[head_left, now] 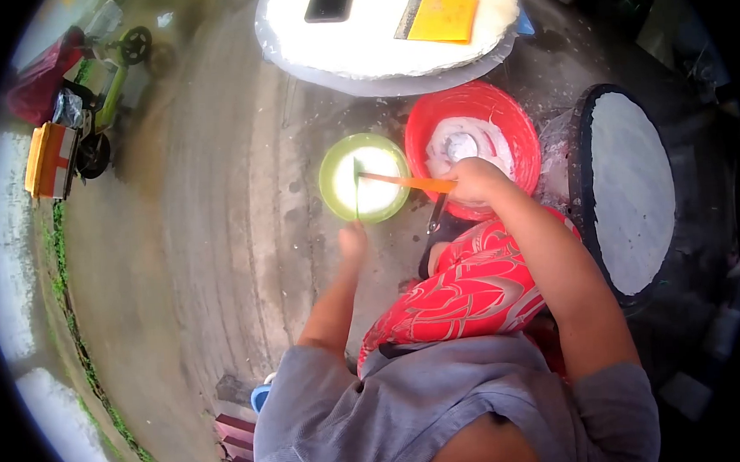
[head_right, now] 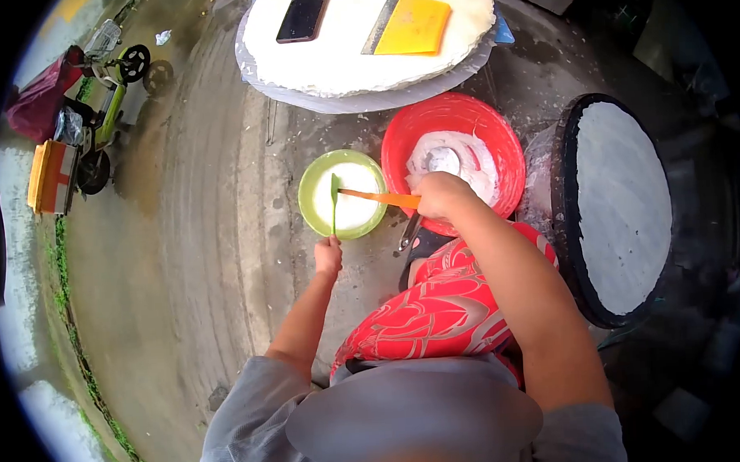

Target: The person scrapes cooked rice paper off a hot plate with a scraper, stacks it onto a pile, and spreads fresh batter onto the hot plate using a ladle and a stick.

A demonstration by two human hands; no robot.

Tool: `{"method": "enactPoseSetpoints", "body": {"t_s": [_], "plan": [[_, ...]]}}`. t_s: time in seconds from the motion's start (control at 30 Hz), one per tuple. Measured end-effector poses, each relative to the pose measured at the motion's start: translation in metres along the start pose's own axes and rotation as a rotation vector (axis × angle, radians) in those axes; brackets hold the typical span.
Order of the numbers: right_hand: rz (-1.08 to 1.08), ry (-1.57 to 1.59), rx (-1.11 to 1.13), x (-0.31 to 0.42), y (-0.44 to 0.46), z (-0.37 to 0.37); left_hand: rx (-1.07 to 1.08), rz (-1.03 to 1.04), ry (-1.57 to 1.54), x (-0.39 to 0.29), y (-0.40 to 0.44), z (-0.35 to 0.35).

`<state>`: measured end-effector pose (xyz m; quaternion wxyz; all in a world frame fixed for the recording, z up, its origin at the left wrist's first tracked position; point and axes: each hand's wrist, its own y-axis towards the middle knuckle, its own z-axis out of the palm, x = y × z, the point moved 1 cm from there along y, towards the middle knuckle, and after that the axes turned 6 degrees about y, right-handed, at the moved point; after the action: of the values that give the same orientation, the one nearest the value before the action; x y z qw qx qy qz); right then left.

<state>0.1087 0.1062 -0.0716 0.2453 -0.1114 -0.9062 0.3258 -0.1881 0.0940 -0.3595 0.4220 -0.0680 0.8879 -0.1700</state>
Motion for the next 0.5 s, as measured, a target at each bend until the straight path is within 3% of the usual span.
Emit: {"method": "enactPoseSetpoints", "body": {"t_s": [0.1, 0.17, 0.23, 0.33, 0.43, 0.47, 0.5], "plan": [[0.018, -0.046, 0.018, -0.004, -0.002, 0.002, -0.001, -0.101, 0.045, 0.007, 0.008, -0.005], [-0.155, -0.203, -0.118, -0.001, -0.008, 0.007, 0.003, -0.157, -0.019, -0.021, -0.013, -0.018], [-0.167, -0.268, -0.189, 0.005, -0.003, 0.017, 0.008, 0.053, -0.032, -0.047, -0.048, -0.025], [-0.247, -0.4, -0.3, 0.007, 0.005, 0.028, 0.025, 0.081, -0.018, -0.06, -0.051, -0.025], [-0.174, -0.381, -0.249, 0.014, -0.009, 0.004, 0.084, -0.365, -0.178, -0.072, -0.032, -0.036], [-0.159, -0.383, -0.277, 0.0, -0.003, 0.006, 0.101, -0.353, 0.025, -0.046, -0.014, -0.026], [-0.169, -0.328, -0.247, 0.012, -0.025, -0.014, -0.051, -0.148, 0.091, -0.025, -0.008, -0.016]]}}
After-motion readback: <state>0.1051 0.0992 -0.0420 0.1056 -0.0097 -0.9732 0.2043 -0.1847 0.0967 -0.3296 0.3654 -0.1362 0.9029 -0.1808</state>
